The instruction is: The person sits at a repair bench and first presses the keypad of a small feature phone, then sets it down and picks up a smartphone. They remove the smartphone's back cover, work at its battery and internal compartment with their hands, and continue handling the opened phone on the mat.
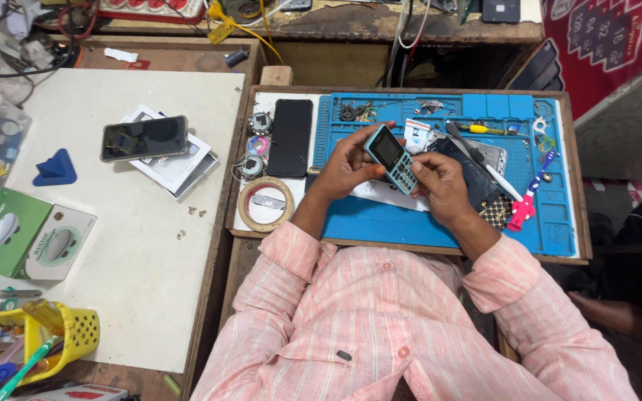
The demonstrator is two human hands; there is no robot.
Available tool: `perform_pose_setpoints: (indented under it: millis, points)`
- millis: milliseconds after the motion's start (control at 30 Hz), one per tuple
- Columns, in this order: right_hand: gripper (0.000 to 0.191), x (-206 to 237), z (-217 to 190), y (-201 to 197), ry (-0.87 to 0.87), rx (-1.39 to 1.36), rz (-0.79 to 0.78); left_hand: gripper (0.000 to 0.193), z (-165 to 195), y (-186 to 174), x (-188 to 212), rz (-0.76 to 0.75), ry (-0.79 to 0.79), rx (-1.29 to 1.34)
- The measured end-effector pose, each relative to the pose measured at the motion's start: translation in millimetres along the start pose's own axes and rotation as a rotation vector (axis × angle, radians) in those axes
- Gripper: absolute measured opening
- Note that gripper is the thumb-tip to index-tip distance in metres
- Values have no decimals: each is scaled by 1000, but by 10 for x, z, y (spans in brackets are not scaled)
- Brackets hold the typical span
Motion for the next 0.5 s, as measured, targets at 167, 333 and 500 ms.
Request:
perform_pose_setpoints:
  millis: [167,333,500]
  points:
    - [25,40,-62,12,-8,100,29,72,66,47,-32,-23,39,-5]
    - [30,54,-75,182,36,159,-59,61,-107,-97,22,102,-97,-56]
    - [24,36,-36,131,26,228,28,47,-216,-187,20,132,-58,-198]
Point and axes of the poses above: each hand's wrist, its own x-axis away from the middle knuckle, its own y-axis out of the palm, z = x × y, the point moved 9 cm from there along -x, towards the middle knuckle, and after that the axes turned 15 degrees about y, right-handed, at the moved point
